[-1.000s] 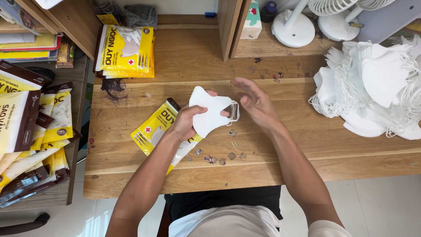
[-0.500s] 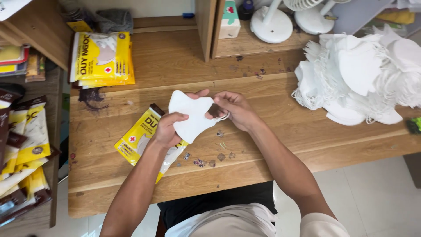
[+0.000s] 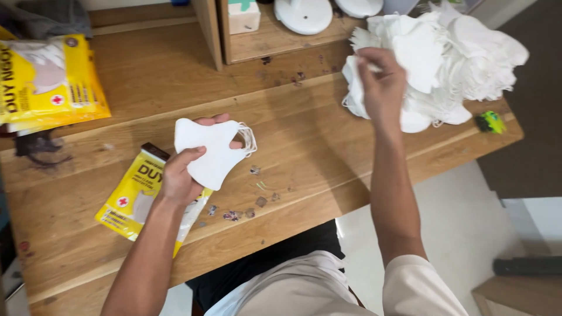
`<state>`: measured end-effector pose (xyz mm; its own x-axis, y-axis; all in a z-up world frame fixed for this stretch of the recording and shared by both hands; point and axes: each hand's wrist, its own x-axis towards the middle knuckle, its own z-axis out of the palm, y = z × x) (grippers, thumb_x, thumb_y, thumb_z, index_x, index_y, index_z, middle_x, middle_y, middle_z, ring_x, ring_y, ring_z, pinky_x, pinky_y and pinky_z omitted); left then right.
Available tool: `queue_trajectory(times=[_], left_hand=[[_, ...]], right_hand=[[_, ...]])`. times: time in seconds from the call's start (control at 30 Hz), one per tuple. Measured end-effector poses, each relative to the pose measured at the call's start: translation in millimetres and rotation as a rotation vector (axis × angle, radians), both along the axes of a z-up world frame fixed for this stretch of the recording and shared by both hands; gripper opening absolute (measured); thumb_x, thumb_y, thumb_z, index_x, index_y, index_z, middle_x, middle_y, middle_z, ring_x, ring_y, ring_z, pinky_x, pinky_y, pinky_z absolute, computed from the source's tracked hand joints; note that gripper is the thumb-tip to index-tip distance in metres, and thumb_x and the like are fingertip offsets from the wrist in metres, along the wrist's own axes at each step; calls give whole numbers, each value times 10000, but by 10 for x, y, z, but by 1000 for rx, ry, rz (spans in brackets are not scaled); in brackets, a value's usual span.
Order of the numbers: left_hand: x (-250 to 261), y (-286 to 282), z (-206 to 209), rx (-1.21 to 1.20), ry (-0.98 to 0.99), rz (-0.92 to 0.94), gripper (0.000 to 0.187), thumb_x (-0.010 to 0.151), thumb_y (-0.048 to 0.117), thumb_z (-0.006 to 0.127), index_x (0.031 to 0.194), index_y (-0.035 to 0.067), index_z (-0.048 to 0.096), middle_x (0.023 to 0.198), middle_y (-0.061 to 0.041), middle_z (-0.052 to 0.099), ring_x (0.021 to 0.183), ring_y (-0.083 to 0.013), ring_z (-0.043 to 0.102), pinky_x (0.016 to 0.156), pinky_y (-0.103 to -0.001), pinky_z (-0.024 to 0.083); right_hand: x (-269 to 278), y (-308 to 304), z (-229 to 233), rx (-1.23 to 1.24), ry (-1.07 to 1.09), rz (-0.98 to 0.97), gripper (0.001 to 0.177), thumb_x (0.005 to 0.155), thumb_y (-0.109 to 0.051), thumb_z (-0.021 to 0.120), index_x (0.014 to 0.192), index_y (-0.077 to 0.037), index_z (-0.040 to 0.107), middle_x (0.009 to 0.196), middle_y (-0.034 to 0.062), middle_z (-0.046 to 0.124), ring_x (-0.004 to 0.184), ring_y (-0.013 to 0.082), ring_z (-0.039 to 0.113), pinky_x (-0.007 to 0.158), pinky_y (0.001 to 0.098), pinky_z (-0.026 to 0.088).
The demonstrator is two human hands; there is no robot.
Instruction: Packaging individual face masks into plastic envelopes
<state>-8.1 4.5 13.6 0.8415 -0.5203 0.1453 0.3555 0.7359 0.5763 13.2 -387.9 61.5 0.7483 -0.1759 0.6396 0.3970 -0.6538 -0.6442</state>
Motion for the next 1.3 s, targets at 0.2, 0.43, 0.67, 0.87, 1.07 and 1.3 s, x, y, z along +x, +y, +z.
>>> queue_trajectory(times=[0.2, 0.43, 0.67, 0.87, 1.07, 1.3], left_hand=[[-7, 1, -75, 63, 1, -1, 424, 852, 145, 632, 1263, 53, 575, 1498, -247, 519, 995, -421, 672, 1009, -558, 457], [2, -61, -169, 262, -60, 46, 459, 839, 186, 483, 1282, 77, 434, 1525, -211, 493, 1064, -418, 689, 981, -578, 532], [-5, -59, -84, 317, -31, 69, 415, 873, 234, 467, 1266, 104, 441, 1517, -181, 513, 1080, -384, 681, 1007, -568, 514], [-49, -85, 7, 308, 12, 101, 429, 908, 271, 449, 1293, 82, 455, 1479, -195, 533, 1128, -394, 663, 1063, -572, 481], [14, -133, -298, 157, 44, 145, 500, 963, 367, 498, 1355, 58, 461, 1491, -176, 544, 1023, -376, 713, 941, -507, 570], [64, -112, -293, 66, 35, 176, 514, 1006, 408, 519, 1396, 75, 482, 1478, -156, 557, 984, -346, 744, 901, -476, 618]], right_hand=[[-493, -766, 147, -350, -10, -501, 180, 953, 12, 711, 1129, -26, 724, 1128, 147, 637, 1047, 319, 654, 824, 433, 520], [-657, -932, -34, -393, 155, -559, 457, 849, 27, 882, 1255, 72, 678, 1267, 222, 567, 1226, 422, 554, 1030, 507, 480], [-541, -1128, -97, -503, 292, -550, 318, 961, 6, 752, 1276, -8, 710, 1258, 193, 593, 1267, 385, 552, 1040, 494, 476], [-441, -1229, -120, -638, -160, -752, 166, 1036, -3, 594, 1142, -9, 722, 1025, 174, 699, 1038, 387, 686, 923, 499, 517], [-390, 143, 74, -621, -515, -578, 222, 996, 38, 647, 1184, -14, 753, 987, 114, 760, 883, 301, 736, 826, 373, 575], [-57, 1303, -213, -698, -272, -320, 135, 974, -141, 773, 1097, -125, 825, 736, 91, 741, 629, 273, 733, 525, 375, 553]])
